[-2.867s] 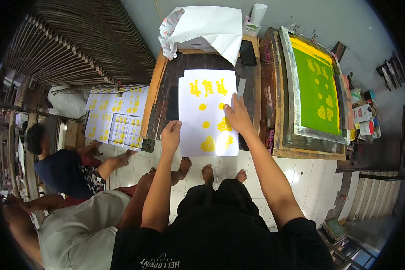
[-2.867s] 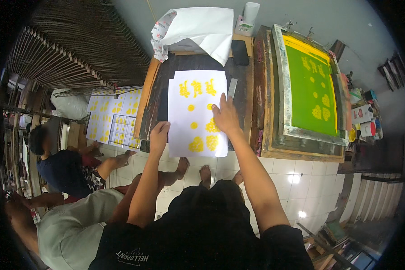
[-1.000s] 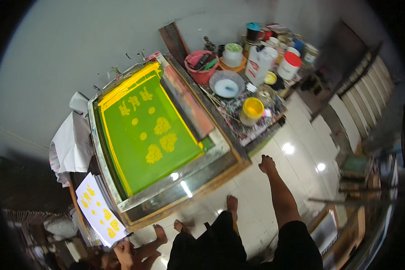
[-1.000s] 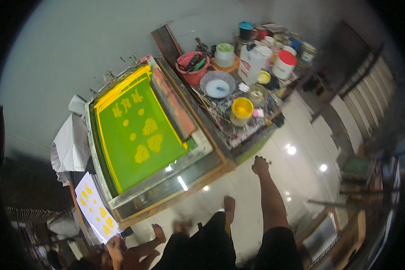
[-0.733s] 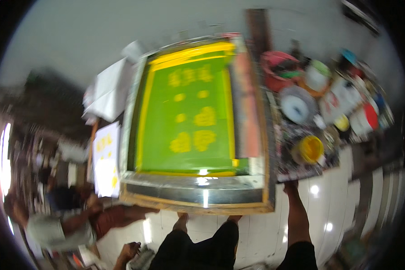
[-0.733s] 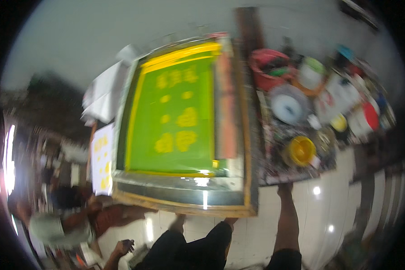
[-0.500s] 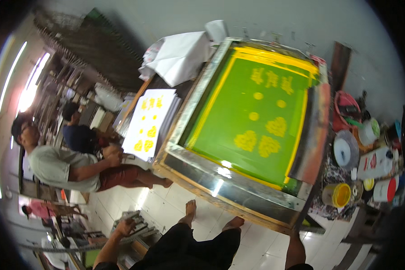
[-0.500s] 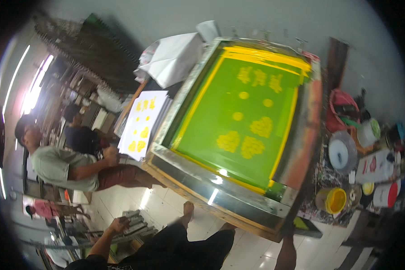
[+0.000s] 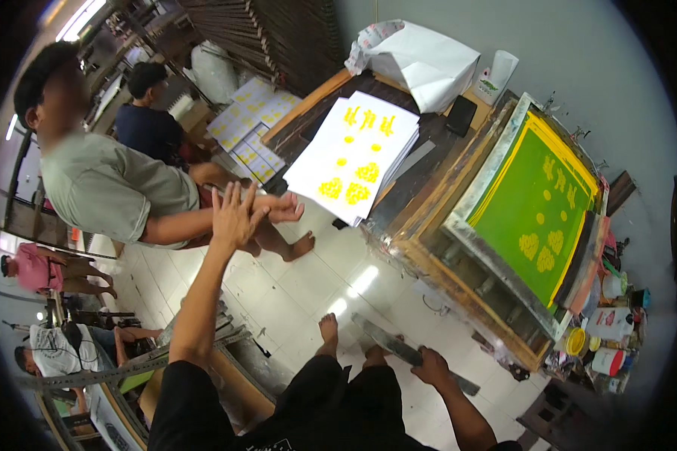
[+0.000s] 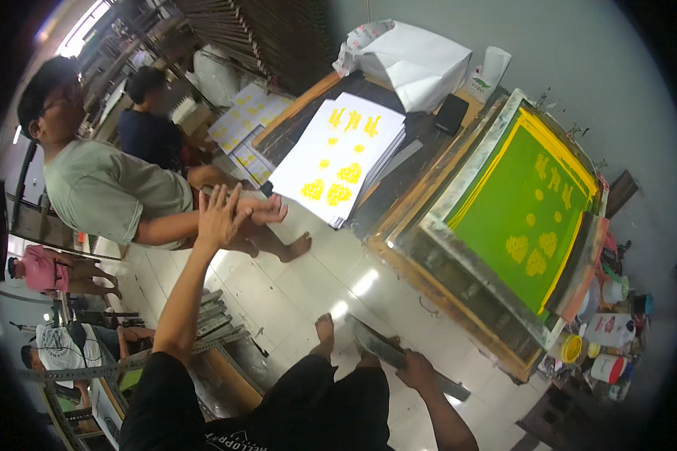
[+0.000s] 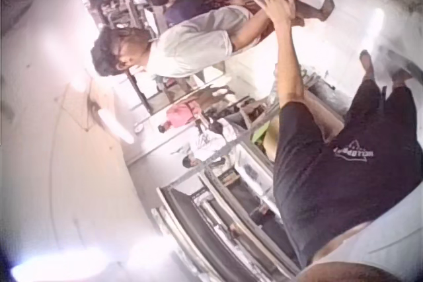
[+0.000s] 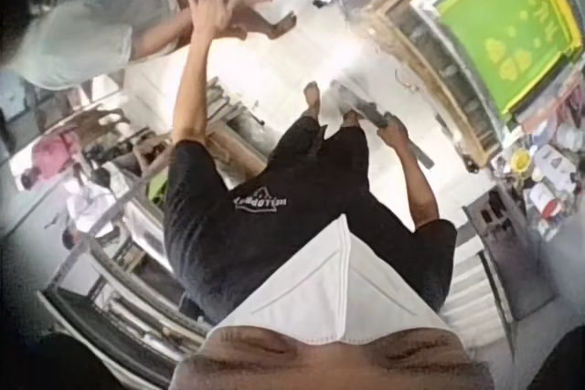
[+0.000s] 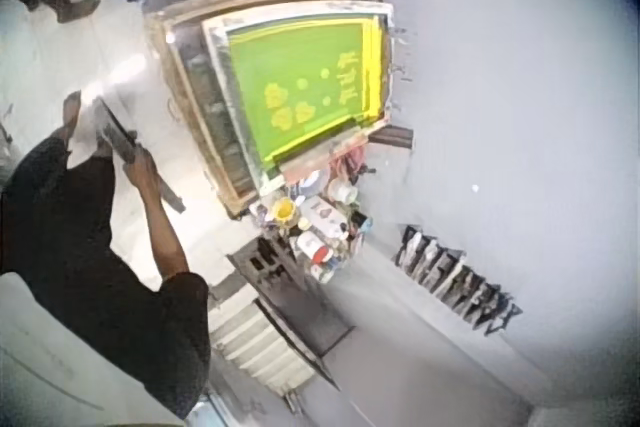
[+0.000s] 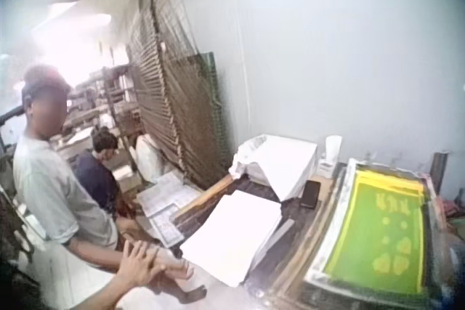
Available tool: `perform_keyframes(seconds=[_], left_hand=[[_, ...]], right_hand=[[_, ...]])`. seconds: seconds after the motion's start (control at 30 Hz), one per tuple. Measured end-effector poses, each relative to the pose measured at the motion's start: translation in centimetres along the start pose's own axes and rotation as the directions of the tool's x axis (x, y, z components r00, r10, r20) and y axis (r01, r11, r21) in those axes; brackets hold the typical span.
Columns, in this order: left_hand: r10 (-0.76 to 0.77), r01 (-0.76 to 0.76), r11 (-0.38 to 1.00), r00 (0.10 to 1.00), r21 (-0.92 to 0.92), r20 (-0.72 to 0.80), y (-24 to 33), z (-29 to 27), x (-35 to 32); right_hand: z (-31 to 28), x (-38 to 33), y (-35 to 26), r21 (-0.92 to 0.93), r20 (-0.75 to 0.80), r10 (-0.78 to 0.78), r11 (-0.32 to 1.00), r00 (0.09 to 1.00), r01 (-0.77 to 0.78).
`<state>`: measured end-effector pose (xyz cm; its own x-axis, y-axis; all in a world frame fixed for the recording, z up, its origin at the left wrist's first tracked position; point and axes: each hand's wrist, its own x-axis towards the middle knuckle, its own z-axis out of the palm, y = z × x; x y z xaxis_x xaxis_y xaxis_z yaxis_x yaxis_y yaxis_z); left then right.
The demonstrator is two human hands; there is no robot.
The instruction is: The person places paper sheets onto a printing bed, lowers a screen frame, and uses a squeegee to apply yellow ink, repeating the process for multiple sheets.
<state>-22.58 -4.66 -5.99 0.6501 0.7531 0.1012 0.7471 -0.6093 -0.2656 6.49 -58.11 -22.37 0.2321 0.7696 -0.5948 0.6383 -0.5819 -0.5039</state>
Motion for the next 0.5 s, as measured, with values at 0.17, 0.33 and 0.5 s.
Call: perform_keyframes(seconds=[0.17, 0.33, 0.5], left_hand=[[0.041, -0.006, 0.981, 0.982, -0.193, 0.182, -5.1, 3.3, -1.0], [0.09, -0.074, 0.811, 0.996, -0.581, -0.001, -4.5, 6.0, -5.9], [-0.075, 0.699, 0.488, 0.63, -0.522, 0.773, 3.5, 8.9, -15.8]], right_hand=[[-1.0, 0.0, -11.2, 0.024, -0.005, -0.014, 1.0, 1.0, 0.014], [-1.1, -2.0, -19.8, -0.002, -0.033, -0.058, 0.998, 0.998, 0.058], [-0.7, -3.5, -26.0, 0.013, -0.134, -0.272, 0.961, 0.953, 0.276]])
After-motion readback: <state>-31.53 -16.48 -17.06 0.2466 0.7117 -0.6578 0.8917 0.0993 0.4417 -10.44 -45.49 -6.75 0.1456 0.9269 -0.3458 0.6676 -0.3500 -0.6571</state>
